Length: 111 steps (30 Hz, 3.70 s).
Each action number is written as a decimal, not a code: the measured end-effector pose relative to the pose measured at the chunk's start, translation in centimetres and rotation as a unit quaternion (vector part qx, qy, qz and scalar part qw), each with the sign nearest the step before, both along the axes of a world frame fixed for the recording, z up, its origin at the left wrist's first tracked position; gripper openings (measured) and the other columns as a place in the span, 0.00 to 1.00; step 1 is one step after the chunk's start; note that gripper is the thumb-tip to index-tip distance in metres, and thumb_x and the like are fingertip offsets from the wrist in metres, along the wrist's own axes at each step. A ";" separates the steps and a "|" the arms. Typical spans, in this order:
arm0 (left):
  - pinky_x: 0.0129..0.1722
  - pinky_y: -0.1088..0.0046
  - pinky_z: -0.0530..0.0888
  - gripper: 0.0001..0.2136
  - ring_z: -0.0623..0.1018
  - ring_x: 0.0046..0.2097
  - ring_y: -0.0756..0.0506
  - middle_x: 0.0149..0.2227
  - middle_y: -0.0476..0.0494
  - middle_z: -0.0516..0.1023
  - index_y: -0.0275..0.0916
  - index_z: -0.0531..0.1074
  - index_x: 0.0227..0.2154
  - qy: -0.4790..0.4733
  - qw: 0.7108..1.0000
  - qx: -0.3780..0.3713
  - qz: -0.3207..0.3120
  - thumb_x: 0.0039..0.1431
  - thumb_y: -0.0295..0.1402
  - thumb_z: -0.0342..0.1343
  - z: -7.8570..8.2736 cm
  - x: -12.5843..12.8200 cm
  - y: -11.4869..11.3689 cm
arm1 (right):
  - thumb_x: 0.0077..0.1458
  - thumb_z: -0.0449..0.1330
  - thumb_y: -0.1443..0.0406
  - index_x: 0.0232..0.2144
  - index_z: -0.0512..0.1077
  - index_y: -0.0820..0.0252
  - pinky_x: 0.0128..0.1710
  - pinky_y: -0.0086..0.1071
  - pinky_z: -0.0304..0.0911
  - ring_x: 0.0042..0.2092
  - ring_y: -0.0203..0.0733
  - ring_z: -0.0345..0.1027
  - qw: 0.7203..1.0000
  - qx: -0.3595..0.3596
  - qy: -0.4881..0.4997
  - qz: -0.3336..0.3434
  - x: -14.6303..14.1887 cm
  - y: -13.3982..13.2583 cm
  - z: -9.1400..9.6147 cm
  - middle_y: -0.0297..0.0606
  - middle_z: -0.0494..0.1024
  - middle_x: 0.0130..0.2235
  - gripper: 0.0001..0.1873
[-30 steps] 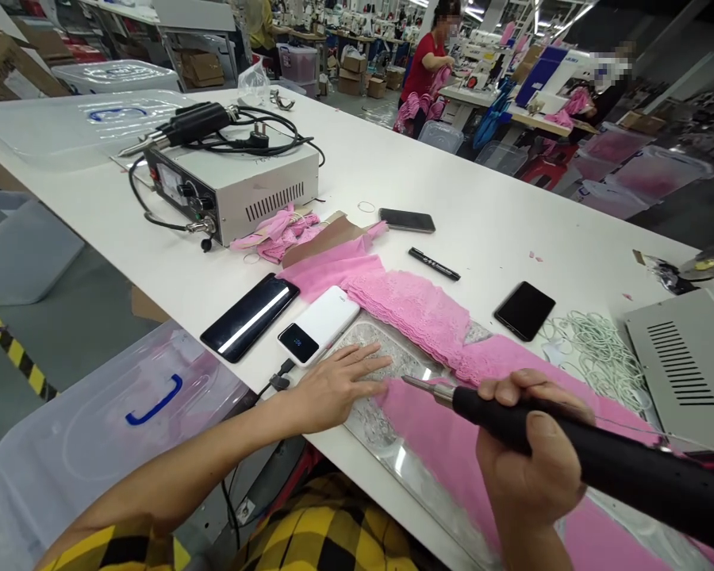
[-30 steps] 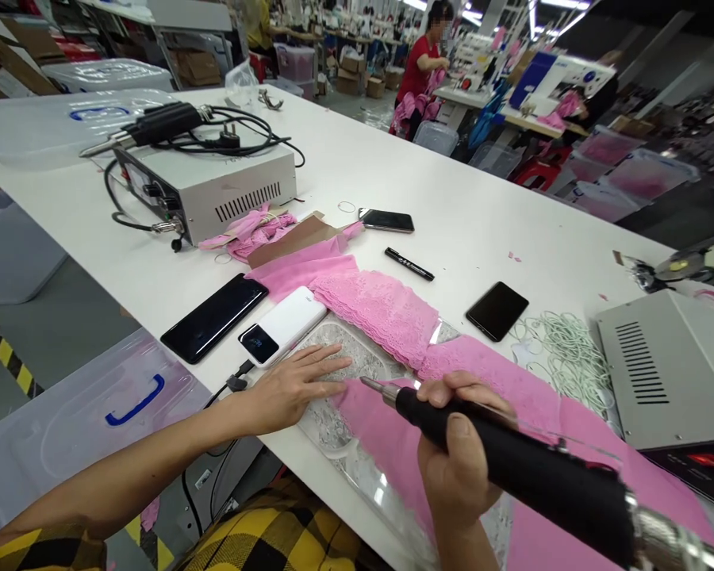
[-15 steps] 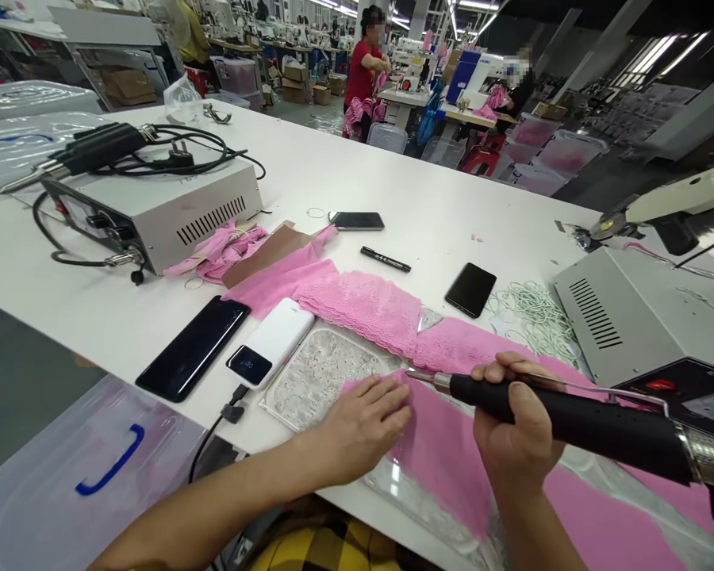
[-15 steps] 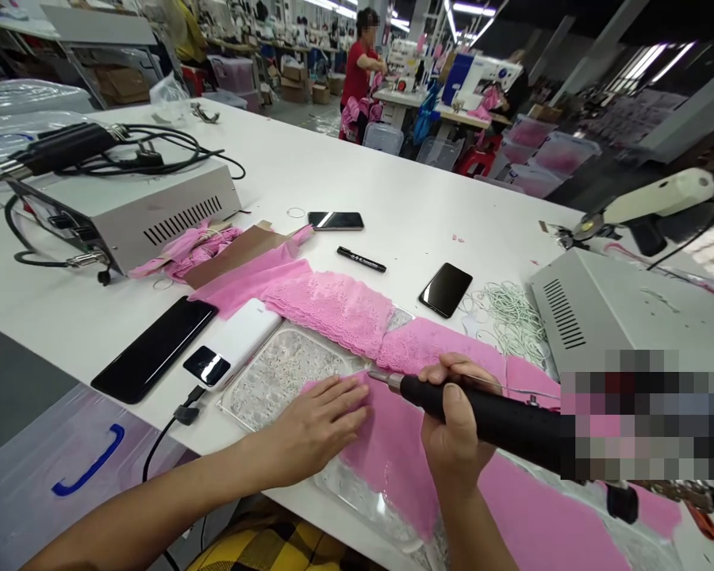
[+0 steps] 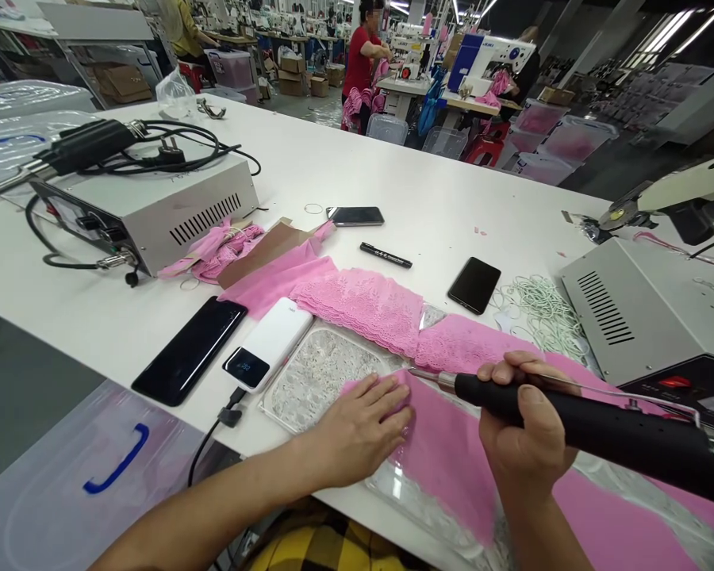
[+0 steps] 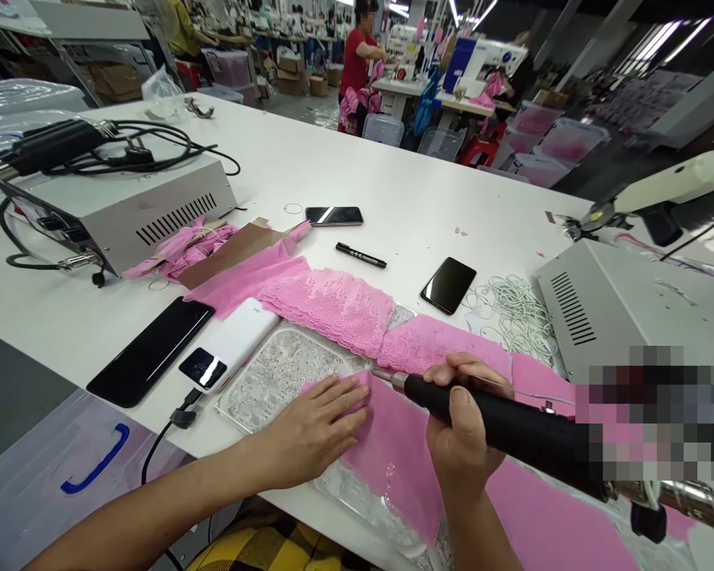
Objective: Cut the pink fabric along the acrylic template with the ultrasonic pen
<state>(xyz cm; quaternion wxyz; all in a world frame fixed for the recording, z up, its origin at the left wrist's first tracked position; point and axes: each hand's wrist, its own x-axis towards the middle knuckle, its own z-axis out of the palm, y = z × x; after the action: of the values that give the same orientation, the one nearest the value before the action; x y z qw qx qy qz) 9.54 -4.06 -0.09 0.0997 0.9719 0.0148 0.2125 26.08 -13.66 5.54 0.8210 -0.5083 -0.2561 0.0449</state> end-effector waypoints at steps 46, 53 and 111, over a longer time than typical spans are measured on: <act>0.64 0.52 0.63 0.16 0.70 0.62 0.37 0.59 0.38 0.72 0.35 0.71 0.54 0.019 0.994 -0.001 -0.110 0.69 0.36 0.50 1.5 2.9 -5.3 | 0.33 0.57 0.63 0.25 0.71 0.58 0.22 0.34 0.59 0.23 0.34 0.58 0.987 -0.008 0.025 -0.156 5.0 -10.6 0.2 0.34 0.70 0.28 0.10; 0.64 0.54 0.61 0.19 0.68 0.63 0.37 0.60 0.38 0.71 0.36 0.69 0.56 0.054 0.992 0.007 -0.115 0.69 0.41 0.50 0.9 5.2 -7.0 | 0.33 0.56 0.64 0.25 0.71 0.58 0.22 0.35 0.60 0.23 0.34 0.58 0.988 0.004 0.020 -0.152 5.3 -10.9 0.2 0.34 0.70 0.28 0.10; 0.60 0.64 0.67 0.13 0.75 0.54 0.43 0.49 0.44 0.80 0.31 0.76 0.45 -0.041 0.967 -0.028 -0.248 0.68 0.36 0.52 2.2 3.1 -6.2 | 0.44 0.59 0.66 0.29 0.71 0.59 0.25 0.34 0.64 0.26 0.34 0.62 0.998 -0.033 -0.039 -0.038 2.8 -12.4 0.4 0.34 0.70 0.30 0.06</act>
<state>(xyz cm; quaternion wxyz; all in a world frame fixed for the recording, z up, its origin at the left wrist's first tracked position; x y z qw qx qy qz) 12.60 -10.25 2.13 0.1770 0.9325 -0.2253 0.2199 28.87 -26.08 5.93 0.7944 -0.5456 -0.2668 0.0017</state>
